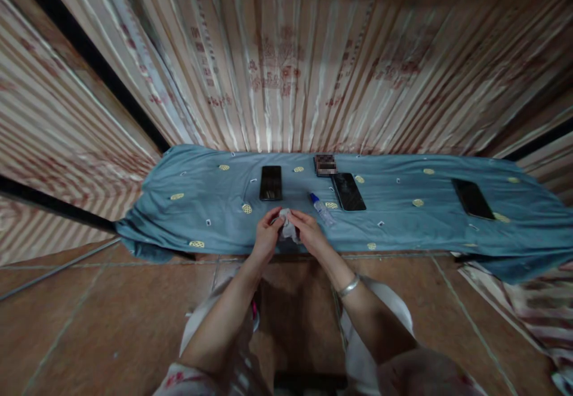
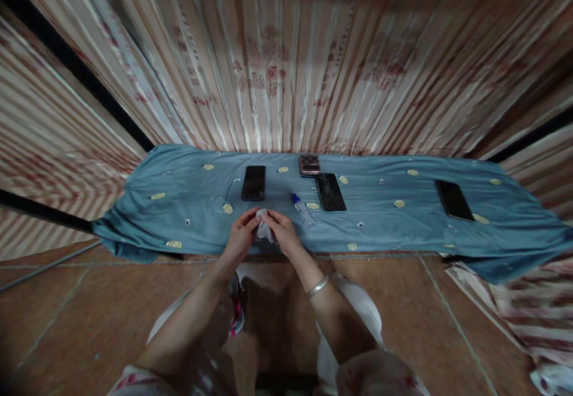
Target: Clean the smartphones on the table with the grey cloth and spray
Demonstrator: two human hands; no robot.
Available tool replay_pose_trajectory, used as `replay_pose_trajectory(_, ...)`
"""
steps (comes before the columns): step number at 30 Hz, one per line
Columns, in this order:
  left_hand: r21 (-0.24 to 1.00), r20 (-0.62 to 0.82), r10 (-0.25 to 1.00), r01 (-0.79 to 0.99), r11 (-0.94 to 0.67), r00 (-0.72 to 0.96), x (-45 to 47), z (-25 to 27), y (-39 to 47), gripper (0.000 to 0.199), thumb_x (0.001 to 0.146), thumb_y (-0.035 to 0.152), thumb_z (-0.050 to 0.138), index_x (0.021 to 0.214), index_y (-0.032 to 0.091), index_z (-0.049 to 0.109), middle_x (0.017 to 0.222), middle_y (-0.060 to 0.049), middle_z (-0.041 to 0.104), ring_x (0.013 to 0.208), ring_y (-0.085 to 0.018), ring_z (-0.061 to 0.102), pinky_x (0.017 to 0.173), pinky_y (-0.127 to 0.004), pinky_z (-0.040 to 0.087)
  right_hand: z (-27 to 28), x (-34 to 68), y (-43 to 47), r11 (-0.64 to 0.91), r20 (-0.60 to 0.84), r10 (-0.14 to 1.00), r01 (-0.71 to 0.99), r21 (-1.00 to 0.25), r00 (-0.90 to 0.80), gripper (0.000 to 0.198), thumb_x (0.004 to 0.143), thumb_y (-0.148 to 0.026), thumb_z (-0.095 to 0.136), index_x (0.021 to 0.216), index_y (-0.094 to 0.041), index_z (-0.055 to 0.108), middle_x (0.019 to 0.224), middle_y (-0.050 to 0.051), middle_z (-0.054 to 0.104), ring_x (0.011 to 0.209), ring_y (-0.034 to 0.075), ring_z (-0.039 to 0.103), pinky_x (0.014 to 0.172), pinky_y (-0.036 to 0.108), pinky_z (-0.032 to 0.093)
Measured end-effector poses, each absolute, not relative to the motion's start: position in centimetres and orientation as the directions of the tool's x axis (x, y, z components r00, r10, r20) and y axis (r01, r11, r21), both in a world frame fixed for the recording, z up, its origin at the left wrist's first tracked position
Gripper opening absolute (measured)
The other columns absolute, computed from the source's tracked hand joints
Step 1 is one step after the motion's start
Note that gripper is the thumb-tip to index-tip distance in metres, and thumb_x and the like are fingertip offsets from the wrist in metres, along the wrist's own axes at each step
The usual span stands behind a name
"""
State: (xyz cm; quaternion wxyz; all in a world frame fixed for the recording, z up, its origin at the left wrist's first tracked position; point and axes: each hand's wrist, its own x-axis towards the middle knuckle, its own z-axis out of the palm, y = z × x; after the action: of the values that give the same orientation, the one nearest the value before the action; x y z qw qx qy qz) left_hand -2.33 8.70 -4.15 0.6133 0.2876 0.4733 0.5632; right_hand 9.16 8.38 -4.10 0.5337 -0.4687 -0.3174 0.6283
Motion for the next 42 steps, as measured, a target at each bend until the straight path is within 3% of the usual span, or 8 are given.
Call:
replay_pose_trajectory(4, 0.902, -0.24, 0.965, -0.39, 0.183, -0.104, -2.5, -4.2, 8.9, 0.052, 0.051, 0.037, 0.083, 0.096, 0.015, 0.069, 0.087, -0.004, 0.07, 0.073, -0.014, 0.063, 0.074, -0.029, 0.049, -4.2, 8.7, 8.3, -0.268, -0.293, 0.956, -0.462, -0.845, -0.02, 0.051, 0.046, -0.052, 0.086, 0.084, -0.019, 0.075, 0.074, 0.002, 0.073, 0.062, 0.013, 0.063, 0.059, 0.024, 0.05)
replay_pose_trajectory(10, 0.958, -0.173, 0.978, -0.252, 0.139, -0.12, -2.9, -4.9, 9.8, 0.053, 0.061, 0.046, 0.076, 0.104, 0.016, 0.066, 0.094, -0.007, 0.07, 0.084, -0.019, 0.066, 0.082, -0.034, 0.05, -3.3, 10.1, 8.3, -0.278, -0.312, 0.949, -0.369, -0.887, 0.035, 0.045, 0.044, -0.052, 0.086, 0.073, -0.02, 0.072, 0.065, 0.0, 0.07, 0.058, 0.014, 0.061, 0.056, 0.025, 0.05)
replay_pose_trajectory(16, 0.99, 0.073, 0.968, 0.131, -0.042, -0.239, -3.9, -5.8, 12.0, 0.055, 0.076, 0.035, 0.066, 0.128, 0.019, 0.056, 0.136, -0.012, 0.056, 0.125, -0.024, 0.053, 0.103, -0.037, 0.043, -3.2, 11.9, 7.7, -0.304, -0.326, 0.945, -0.359, -0.882, 0.001, 0.046, 0.043, -0.055, 0.086, 0.068, -0.02, 0.07, 0.062, -0.001, 0.067, 0.055, 0.014, 0.058, 0.054, 0.026, 0.049)
replay_pose_trajectory(21, 0.912, 0.133, 0.948, 0.41, -0.002, -0.291, -3.8, -6.3, 14.2, 0.073, 0.072, 0.027, 0.068, 0.14, 0.014, 0.044, 0.147, -0.016, 0.045, 0.141, -0.029, 0.036, 0.117, -0.042, 0.026, -3.5, 11.8, 7.1, -0.348, -0.338, 0.937, -0.355, -0.868, -0.092, 0.047, 0.048, -0.057, 0.083, 0.071, -0.019, 0.07, 0.061, -0.003, 0.064, 0.051, 0.011, 0.054, 0.05, 0.024, 0.043)
replay_pose_trajectory(24, 0.864, 0.139, 0.941, 0.502, 0.037, -0.309, -3.8, -6.6, 15.1, 0.082, 0.069, 0.028, 0.071, 0.143, 0.013, 0.038, 0.15, -0.019, 0.041, 0.143, -0.033, 0.03, 0.118, -0.046, 0.022, -3.6, 11.4, 6.7, -0.33, -0.292, 0.943, -0.327, -0.886, -0.16, 0.043, 0.055, -0.057, 0.08, 0.069, -0.018, 0.068, 0.06, -0.003, 0.061, 0.054, 0.011, 0.052, 0.052, 0.022, 0.04)
replay_pose_trajectory(30, 0.772, 0.154, 0.949, 0.633, 0.059, -0.276, -2.8, -6.2, 17.0, 0.095, 0.067, 0.035, 0.075, 0.148, 0.015, 0.029, 0.156, -0.02, 0.031, 0.147, -0.033, 0.023, 0.118, -0.047, 0.021, -2.9, 11.6, 6.4, -0.334, -0.268, 0.935, -0.322, -0.886, -0.232, 0.041, 0.058, -0.056, 0.08, 0.065, -0.019, 0.065, 0.057, -0.005, 0.055, 0.053, 0.009, 0.047, 0.051, 0.021, 0.036)
replay_pose_trajectory(35, 0.665, 0.049, 0.968, 0.731, 0.153, -0.248, -1.5, -5.1, 19.4, 0.103, 0.068, 0.044, 0.074, 0.151, 0.014, 0.023, 0.157, -0.024, 0.025, 0.146, -0.039, 0.022, 0.115, -0.054, 0.021, -2.3, 12.2, 6.6, -0.322, -0.254, 0.941, -0.363, -0.875, -0.223, 0.041, 0.056, -0.056, 0.081, 0.062, -0.019, 0.063, 0.056, -0.005, 0.054, 0.051, 0.009, 0.045, 0.049, 0.02, 0.035)
replay_pose_trajectory(42, 0.55, 0.04, 0.98, 0.823, 0.141, -0.195, -2.5, -4.3, 20.2, 0.087, 0.071, 0.035, 0.071, 0.147, 0.014, 0.034, 0.155, -0.025, 0.031, 0.142, -0.042, 0.031, 0.109, -0.057, 0.029, -2.3, 12.2, 7.3, -0.353, -0.279, 0.932, -0.393, -0.849, -0.233, 0.039, 0.059, -0.054, 0.081, 0.071, -0.019, 0.069, 0.061, -0.004, 0.059, 0.053, 0.01, 0.051, 0.052, 0.022, 0.041)
